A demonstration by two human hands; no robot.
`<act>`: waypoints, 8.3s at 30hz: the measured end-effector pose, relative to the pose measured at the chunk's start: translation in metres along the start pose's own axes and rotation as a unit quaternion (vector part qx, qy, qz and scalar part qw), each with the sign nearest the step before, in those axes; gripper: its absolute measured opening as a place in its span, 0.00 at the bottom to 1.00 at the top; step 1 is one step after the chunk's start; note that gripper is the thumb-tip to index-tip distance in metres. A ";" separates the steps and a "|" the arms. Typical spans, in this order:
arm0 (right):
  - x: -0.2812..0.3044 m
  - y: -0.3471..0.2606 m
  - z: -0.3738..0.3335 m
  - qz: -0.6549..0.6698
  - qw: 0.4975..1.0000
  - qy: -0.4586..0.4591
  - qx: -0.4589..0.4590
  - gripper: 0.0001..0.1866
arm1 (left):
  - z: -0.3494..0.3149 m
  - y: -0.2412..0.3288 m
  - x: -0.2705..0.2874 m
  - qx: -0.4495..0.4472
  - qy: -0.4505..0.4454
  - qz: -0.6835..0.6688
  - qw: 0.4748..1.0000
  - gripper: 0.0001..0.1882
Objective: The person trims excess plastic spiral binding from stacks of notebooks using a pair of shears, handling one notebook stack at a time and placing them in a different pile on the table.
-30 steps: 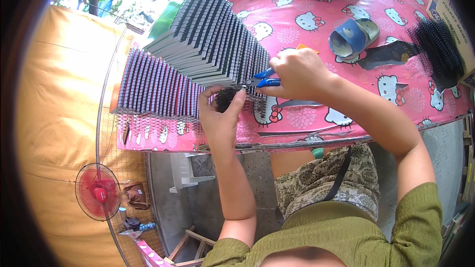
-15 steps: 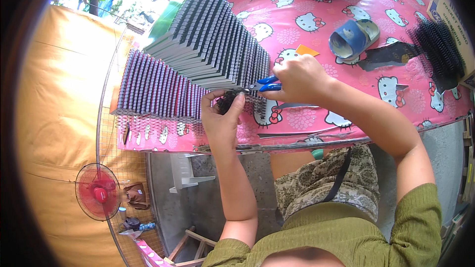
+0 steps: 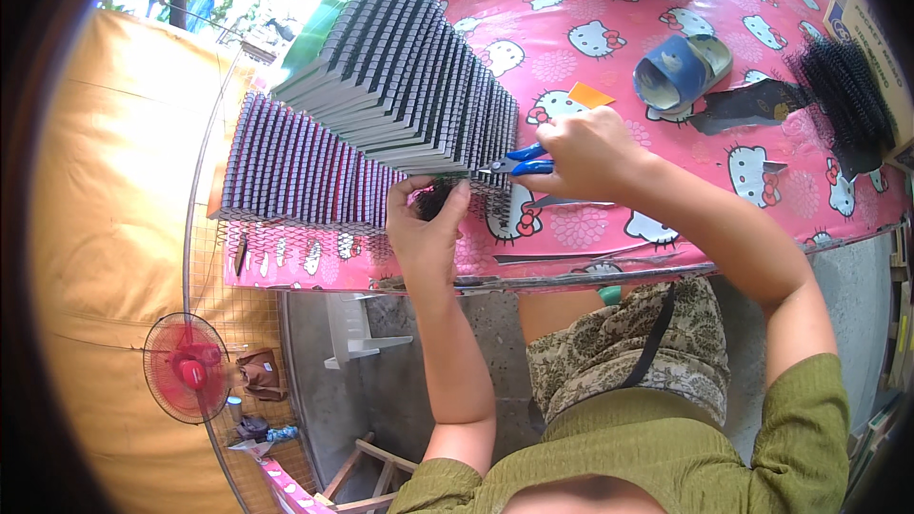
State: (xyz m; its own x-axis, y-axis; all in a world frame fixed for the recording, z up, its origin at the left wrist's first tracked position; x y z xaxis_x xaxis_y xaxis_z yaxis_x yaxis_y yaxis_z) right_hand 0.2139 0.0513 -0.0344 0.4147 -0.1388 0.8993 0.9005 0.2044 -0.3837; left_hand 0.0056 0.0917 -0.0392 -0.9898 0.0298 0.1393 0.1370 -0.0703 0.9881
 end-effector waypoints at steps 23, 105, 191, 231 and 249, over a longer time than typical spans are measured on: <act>-0.024 0.003 0.000 -0.005 1.000 0.021 0.008 0.29 | -0.011 -0.026 -0.012 0.037 -0.001 -0.058 0.998 0.26; -0.033 0.029 -0.013 -0.138 0.990 -0.004 0.016 0.26 | -0.020 -0.070 -0.012 -0.002 0.019 0.038 0.999 0.22; 0.053 0.031 0.006 0.519 0.851 0.066 0.040 0.16 | 0.102 0.234 -0.070 -0.425 -0.280 0.549 0.663 0.29; 0.081 -0.009 0.056 0.660 0.732 -0.157 -0.051 0.21 | 0.105 0.195 -0.062 -0.405 -0.310 0.348 0.786 0.35; 0.062 -0.015 0.045 0.547 0.837 0.008 0.001 0.21 | 0.111 0.194 -0.061 -0.391 -0.350 0.364 0.770 0.39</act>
State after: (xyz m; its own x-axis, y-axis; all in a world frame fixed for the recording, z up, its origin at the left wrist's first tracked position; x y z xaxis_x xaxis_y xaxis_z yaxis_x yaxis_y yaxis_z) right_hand 0.2201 0.0836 0.0370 0.9927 0.1201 0.0061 -0.0205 0.2186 -0.9756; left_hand 0.0971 0.1869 0.1509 -0.3617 0.2098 0.9084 0.3086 -0.8925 0.3290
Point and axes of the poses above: each hand's wrist, its own z-axis towards the middle knuckle, its own x-axis out of the back of the hand, y = z × x, the point moved 3 cm from there along z, towards the middle knuckle, and after that the axes turned 1 degree about y, right-handed, at the moved point
